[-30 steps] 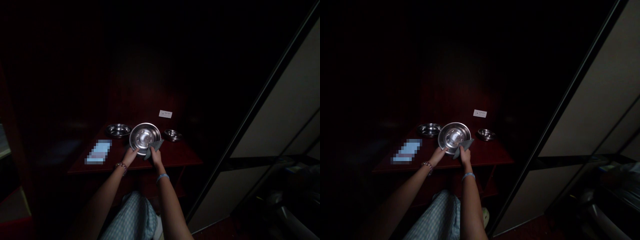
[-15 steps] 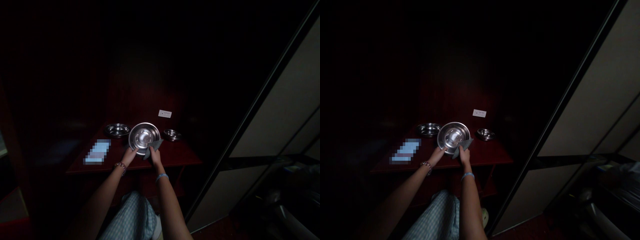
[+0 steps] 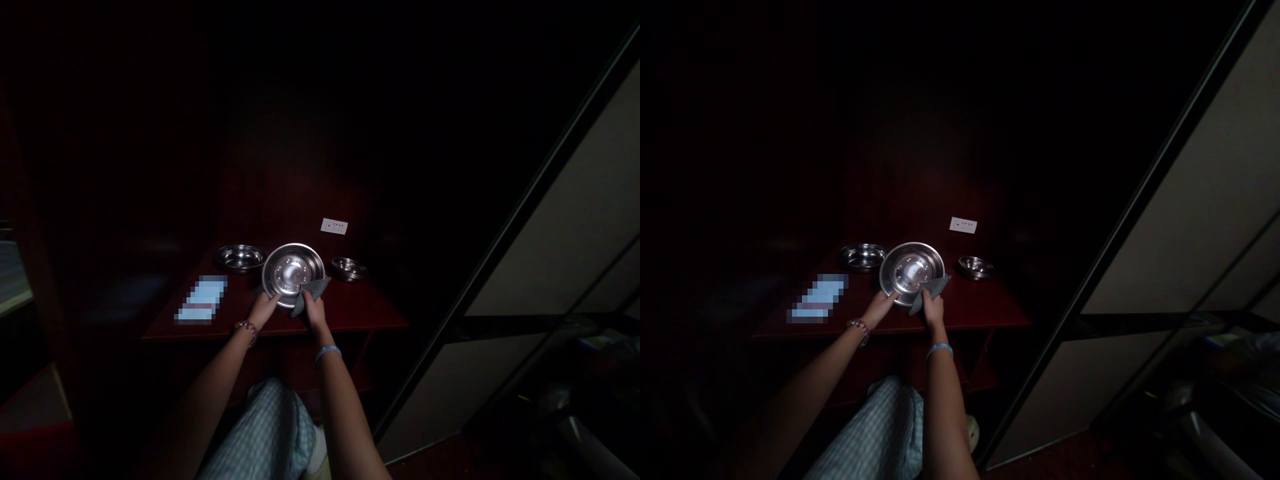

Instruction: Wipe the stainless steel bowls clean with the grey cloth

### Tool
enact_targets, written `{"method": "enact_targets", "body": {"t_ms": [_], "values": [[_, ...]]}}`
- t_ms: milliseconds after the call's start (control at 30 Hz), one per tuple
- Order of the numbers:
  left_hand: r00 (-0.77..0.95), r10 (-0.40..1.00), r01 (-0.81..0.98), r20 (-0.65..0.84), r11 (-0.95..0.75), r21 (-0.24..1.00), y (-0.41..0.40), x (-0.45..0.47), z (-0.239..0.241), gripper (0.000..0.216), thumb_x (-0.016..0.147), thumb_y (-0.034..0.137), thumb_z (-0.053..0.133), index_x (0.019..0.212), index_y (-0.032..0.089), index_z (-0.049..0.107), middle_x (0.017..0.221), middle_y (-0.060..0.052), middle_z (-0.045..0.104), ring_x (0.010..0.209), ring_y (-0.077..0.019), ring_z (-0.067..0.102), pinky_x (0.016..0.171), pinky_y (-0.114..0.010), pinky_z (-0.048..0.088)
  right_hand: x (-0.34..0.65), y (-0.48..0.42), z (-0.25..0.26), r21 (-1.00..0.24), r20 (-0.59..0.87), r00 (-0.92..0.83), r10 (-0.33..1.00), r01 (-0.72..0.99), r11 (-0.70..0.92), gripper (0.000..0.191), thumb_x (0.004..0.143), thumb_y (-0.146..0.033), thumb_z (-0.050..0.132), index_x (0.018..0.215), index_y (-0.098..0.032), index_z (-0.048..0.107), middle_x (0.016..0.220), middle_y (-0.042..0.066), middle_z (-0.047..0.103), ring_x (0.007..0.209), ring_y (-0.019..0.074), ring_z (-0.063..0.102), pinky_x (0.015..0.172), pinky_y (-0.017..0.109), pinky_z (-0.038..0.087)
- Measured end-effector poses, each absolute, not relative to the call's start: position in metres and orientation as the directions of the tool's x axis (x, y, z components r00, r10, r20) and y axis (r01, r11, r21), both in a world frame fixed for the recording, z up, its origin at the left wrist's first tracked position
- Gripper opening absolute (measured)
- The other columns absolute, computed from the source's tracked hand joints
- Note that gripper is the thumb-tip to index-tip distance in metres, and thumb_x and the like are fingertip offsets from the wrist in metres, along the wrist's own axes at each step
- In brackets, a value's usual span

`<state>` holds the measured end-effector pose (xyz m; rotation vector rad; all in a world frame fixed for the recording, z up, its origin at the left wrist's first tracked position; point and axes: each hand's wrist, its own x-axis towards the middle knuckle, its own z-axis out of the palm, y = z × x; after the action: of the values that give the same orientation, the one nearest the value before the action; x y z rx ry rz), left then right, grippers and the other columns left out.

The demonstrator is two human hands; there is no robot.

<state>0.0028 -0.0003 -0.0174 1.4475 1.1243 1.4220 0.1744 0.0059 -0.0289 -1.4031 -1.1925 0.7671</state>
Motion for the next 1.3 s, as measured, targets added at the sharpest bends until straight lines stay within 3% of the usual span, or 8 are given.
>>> {"method": "enact_targets", "body": {"t_ms": [267, 533, 1300], "values": [[-0.029, 0.949, 0.077, 0.314, -0.311, 0.947, -0.0014, 0.0032, -0.0155, 0.04, 0.085, 0.033, 0.058, 0.116, 0.012, 0.072, 0.129, -0.016, 0.074, 0.127, -0.027, 0.065, 0.111, -0.038, 0.047, 0.1719, 0.0032, -0.0255, -0.967, 0.158, 0.296, 0.942, 0.238, 0.088, 0.046, 0.085, -0.048, 0.059, 0.11, -0.014, 0.079, 0.11, 0.012, 0.079, 0.11, 0.0284, 0.072, 0.097, 0.033, 0.051], [-0.021, 0.957, 0.058, 0.288, -0.286, 0.956, 0.001, 0.0025, -0.0188, 0.031, 0.084, 0.029, 0.058, 0.105, 0.012, 0.074, 0.121, -0.016, 0.077, 0.124, -0.0279, 0.067, 0.111, -0.039, 0.047, 0.1732, 0.0036, -0.0256, -0.966, 0.142, 0.298, 0.944, 0.25, 0.066, 0.051, 0.085, -0.05, 0.06, 0.113, -0.012, 0.077, 0.116, 0.014, 0.078, 0.115, 0.0298, 0.071, 0.097, 0.033, 0.051], [-0.024, 0.95, 0.068, 0.311, -0.309, 0.949, -0.005, 0.0034, -0.0134, 0.032, 0.086, 0.027, 0.057, 0.109, 0.012, 0.074, 0.12, -0.014, 0.077, 0.124, -0.0279, 0.066, 0.112, -0.04, 0.045, 0.1741, 0.0062, -0.032, -0.968, 0.167, 0.295, 0.941, 0.232, 0.099, 0.052, 0.084, -0.053, 0.06, 0.115, -0.015, 0.077, 0.111, 0.011, 0.079, 0.11, 0.0282, 0.072, 0.095, 0.033, 0.053]]}}
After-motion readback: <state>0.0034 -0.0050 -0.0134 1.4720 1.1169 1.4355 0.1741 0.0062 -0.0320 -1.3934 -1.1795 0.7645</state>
